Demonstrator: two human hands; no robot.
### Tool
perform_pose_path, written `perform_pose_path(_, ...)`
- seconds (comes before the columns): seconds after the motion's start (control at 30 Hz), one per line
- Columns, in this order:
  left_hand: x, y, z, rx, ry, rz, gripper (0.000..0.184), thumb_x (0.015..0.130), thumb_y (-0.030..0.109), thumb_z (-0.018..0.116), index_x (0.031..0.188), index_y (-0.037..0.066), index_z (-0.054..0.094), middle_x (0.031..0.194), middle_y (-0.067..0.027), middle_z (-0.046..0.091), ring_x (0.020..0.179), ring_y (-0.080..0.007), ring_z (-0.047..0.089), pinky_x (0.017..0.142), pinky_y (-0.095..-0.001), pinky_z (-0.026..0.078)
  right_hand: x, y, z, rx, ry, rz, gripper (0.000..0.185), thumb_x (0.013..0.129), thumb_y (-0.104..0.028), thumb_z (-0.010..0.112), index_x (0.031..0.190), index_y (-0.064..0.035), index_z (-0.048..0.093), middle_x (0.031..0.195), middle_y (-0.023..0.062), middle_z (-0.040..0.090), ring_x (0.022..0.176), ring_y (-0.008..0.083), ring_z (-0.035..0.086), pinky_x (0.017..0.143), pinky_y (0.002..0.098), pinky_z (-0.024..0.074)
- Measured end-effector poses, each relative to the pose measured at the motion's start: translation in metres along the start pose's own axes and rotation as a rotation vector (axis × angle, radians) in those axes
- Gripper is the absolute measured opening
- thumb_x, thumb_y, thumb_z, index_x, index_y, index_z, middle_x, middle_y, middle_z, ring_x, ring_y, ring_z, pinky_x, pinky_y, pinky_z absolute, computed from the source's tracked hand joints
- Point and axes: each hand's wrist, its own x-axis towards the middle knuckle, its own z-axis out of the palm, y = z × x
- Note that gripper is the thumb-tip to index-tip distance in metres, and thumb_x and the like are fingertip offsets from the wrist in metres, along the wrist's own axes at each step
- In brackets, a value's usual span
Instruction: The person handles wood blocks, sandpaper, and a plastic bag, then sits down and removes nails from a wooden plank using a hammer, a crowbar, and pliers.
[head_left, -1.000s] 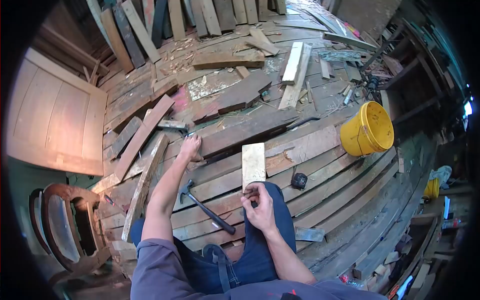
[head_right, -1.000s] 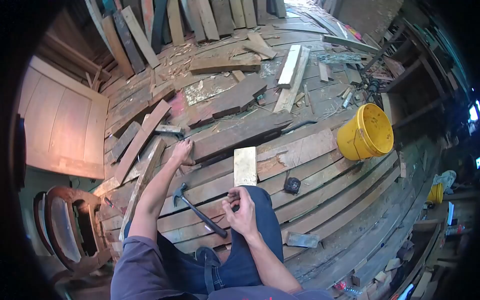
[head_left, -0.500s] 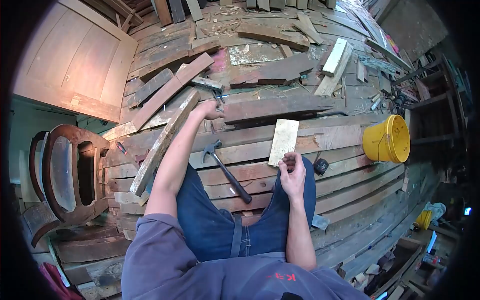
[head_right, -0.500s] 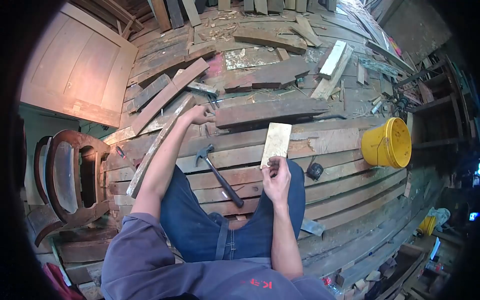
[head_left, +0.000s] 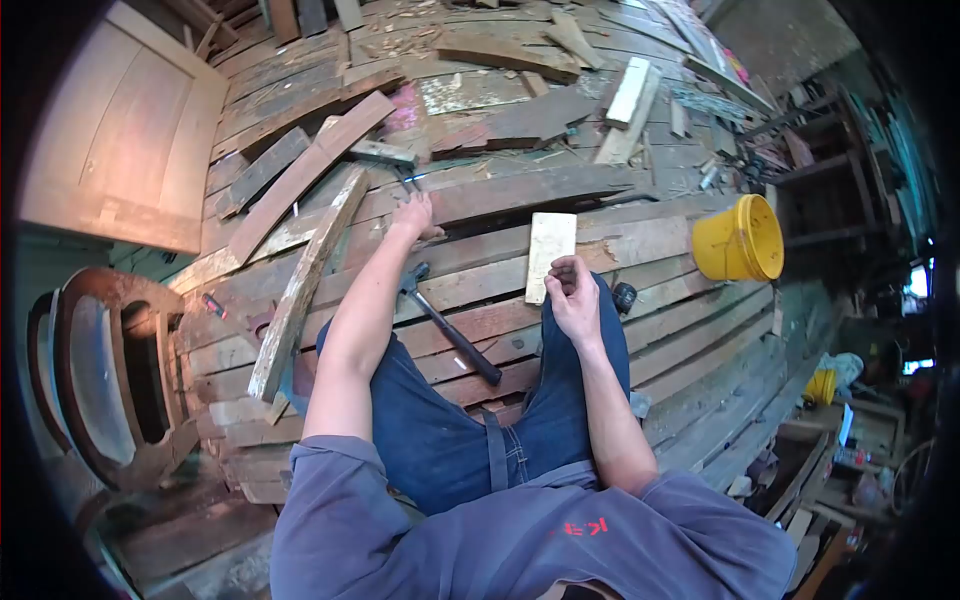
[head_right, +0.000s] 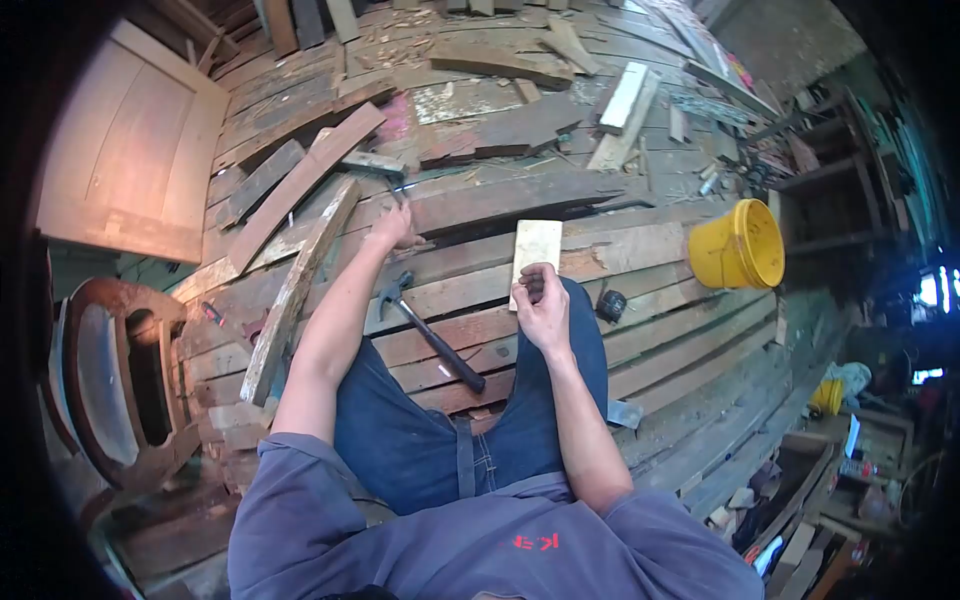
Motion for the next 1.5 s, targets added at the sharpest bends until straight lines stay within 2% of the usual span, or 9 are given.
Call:
perform_pose_path(0.17, 0.034, 0.011, 0.027, 0.081, 0.11, -0.004, 0.098, 0.067, 0.044, 0.077, 0.139, 0.002, 0.025, 0.137, -0.0198, 0.039, 0.124, -0.0368, 0.042, 0.097, -0.0497, 0.04, 0.0, -0.024, -0.032, 0.092, 0.112, -0.091, 0.017, 0.082, -0.004, 0.061, 0.097, -0.0009, 0.055, 0.086, 0.0057, 0.059, 0.077, 0.0117, 0.058, 0.069, 0.0241, 0.048)
perform_pose_path(0.33, 0.073, 0.008, 0.044, 0.062, 0.254, 0.022, 0.071, 0.07, 0.018, 0.071, 0.133, 0.009, 0.04, 0.109, -0.0129, 0.062, 0.1, -0.0315, 0.062, 0.084, -0.0428, 0.049, -0.001, -0.071, -0.106, -0.022, 0.266, -0.132, 0.014, 0.086, -0.002, 0.056, 0.1, -0.0026, 0.053, 0.086, 0.0016, 0.056, 0.077, 0.0091, 0.053, 0.07, 0.0232, 0.045)
perform_pose_path(0.67, 0.06, 0.003, -0.007, -0.155, 0.516, 0.003, 0.06, 0.068, 0.007, 0.069, 0.123, 0.007, 0.045, 0.099, -0.015, 0.065, 0.101, -0.0338, 0.059, 0.084, -0.0415, 0.049, -0.058, -0.062, -0.217, -0.211, 0.548, -0.066, 0.013, 0.086, -0.001, 0.055, 0.099, -0.0017, 0.053, 0.087, 0.0023, 0.054, 0.071, 0.0069, 0.051, 0.06, 0.0212, 0.0442)
perform_pose_path(0.8, 0.084, 0.002, 0.012, -0.24, 0.617, -0.129, 0.063, 0.067, 0.017, 0.076, 0.121, 0.006, 0.046, 0.099, -0.014, 0.064, 0.1, -0.0343, 0.06, 0.083, -0.0397, 0.05, -0.082, -0.042, -0.218, -0.207, 0.581, 0.031, 0.012, 0.086, -0.003, 0.055, 0.098, -0.0014, 0.054, 0.084, 0.0029, 0.055, 0.069, 0.0074, 0.051, 0.059, 0.0215, 0.0452)
perform_pose_path(0.9, 0.072, 0.005, 0.004, -0.338, 0.474, -0.308, 0.066, 0.067, 0.027, 0.08, 0.12, 0.006, 0.048, 0.103, -0.0129, 0.065, 0.104, -0.0318, 0.059, 0.083, -0.0388, 0.05, -0.094, -0.029, -0.215, -0.238, 0.541, 0.059, 0.011, 0.087, -0.003, 0.055, 0.097, -0.0012, 0.054, 0.083, 0.003, 0.055, 0.069, 0.0074, 0.051, 0.059, 0.0213, 0.0452)
perform_pose_path(1.07, 0.069, -0.014, -0.004, -0.391, -0.317, -0.343, 0.056, 0.083, 0.049, 0.058, 0.121, 0.008, 0.056, 0.102, -0.0069, 0.067, 0.094, -0.0216, 0.065, 0.083, -0.0395, 0.05, -0.09, -0.034, -0.213, -0.141, 0.589, 0.044, 0.007, 0.089, -0.004, 0.051, 0.094, -0.0012, 0.055, 0.084, 0.0039, 0.055, 0.071, 0.0102, 0.053, 0.062, 0.0233, 0.0451)
perform_pose_path(1.2, 0.073, -0.026, 0.031, -0.304, -0.525, -0.147, 0.044, 0.087, 0.034, 0.05, 0.12, 0.007, 0.057, 0.11, -0.0123, 0.065, 0.101, -0.0227, 0.062, 0.089, -0.0398, 0.047, -0.052, -0.074, -0.174, 0.068, 0.582, -0.066, 0.007, 0.087, -0.003, 0.049, 0.091, -0.0003, 0.055, 0.081, 0.0042, 0.055, 0.071, 0.0113, 0.053, 0.064, 0.0241, 0.045)
perform_pose_path(1.33, 0.04, -0.015, 0.033, 0.064, -0.473, -0.034, 0.05, 0.085, 0.03, 0.053, 0.127, 0.005, 0.05, 0.125, -0.0155, 0.055, 0.115, -0.0245, 0.053, 0.096, -0.0406, 0.044, 0.003, -0.103, -0.09, 0.046, 0.217, -0.148, 0.006, 0.084, -0.006, 0.058, 0.089, -0.002, 0.057, 0.079, 0.0029, 0.057, 0.07, 0.0115, 0.055, 0.065, 0.0266, 0.0468)
perform_pose_path(1.5, 0.058, -0.022, 0.085, -0.018, -0.323, -0.119, 0.053, 0.086, 0.033, 0.048, 0.128, 0.001, 0.049, 0.137, -0.0172, 0.044, 0.127, -0.0295, 0.042, 0.105, -0.0402, 0.036, 0.036, -0.079, 0.003, -0.274, -0.195, -0.351, 0.012, 0.078, -0.01, 0.058, 0.081, 0.0011, 0.053, 0.081, 0.0193, 0.057, 0.078, 0.0353, 0.058, 0.07, 0.0431, 0.0471)
